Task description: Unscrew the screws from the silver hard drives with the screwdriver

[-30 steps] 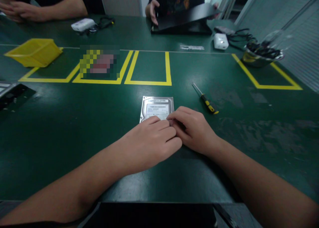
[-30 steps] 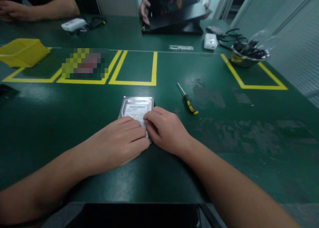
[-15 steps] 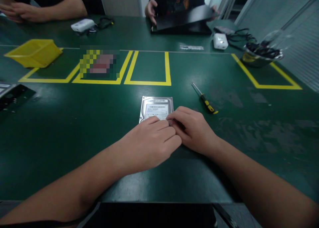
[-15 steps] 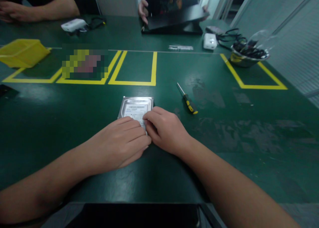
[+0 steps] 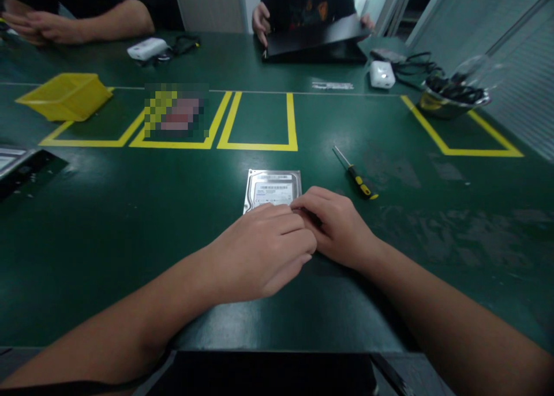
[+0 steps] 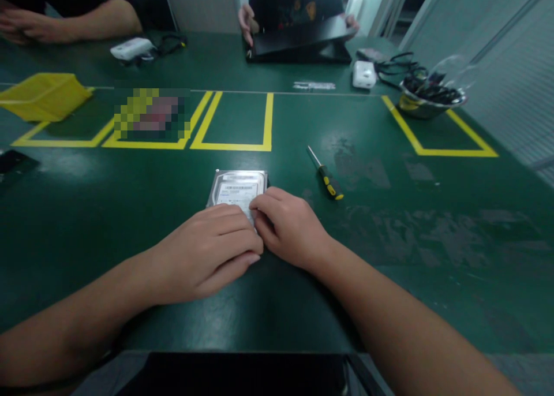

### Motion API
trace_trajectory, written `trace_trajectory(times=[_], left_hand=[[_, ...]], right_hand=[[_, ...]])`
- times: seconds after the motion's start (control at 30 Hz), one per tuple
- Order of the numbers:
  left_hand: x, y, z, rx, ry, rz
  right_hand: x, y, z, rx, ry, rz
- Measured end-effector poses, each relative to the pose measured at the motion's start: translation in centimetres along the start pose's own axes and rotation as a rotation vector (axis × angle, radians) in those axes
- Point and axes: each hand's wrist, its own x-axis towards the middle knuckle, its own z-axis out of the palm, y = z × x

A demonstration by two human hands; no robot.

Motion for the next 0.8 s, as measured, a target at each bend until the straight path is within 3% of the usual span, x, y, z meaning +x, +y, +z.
trace_trajectory(times=[0.2, 0.4, 0.47, 0.6, 0.7, 0.8], left_hand=[[-0.1, -0.5, -1.5, -0.109, 0.141, -0.182], [-0.1, -1.5, -3.3, -0.052, 0.285, -0.380], [0.0, -1.7, -3.6, -0.061, 0.299, -0.402], [-0.1, -2.2, -3.7, -0.141, 0.274, -0.369], [-0.3, -2.6, -3.3, -0.210, 0.268, -0.332], [-0.7, -2.8, -2.9, -0.239, 0.299, -0.318]], right_hand=[[0.1, -0.2, -0.6, -0.101, -0.014, 0.061], [0.4, 1.0, -3.4, -0.697, 0.100, 0.374], [0.4, 1.6, -4.5, -0.843, 0.047, 0.532], [0.4, 2.0, -5.6, -0.938, -0.193, 0.771], [0.5, 1.9, -5.7, -0.906, -0.279, 0.836], [0.6, 1.8, -5.6, -0.885, -0.269, 0.860]])
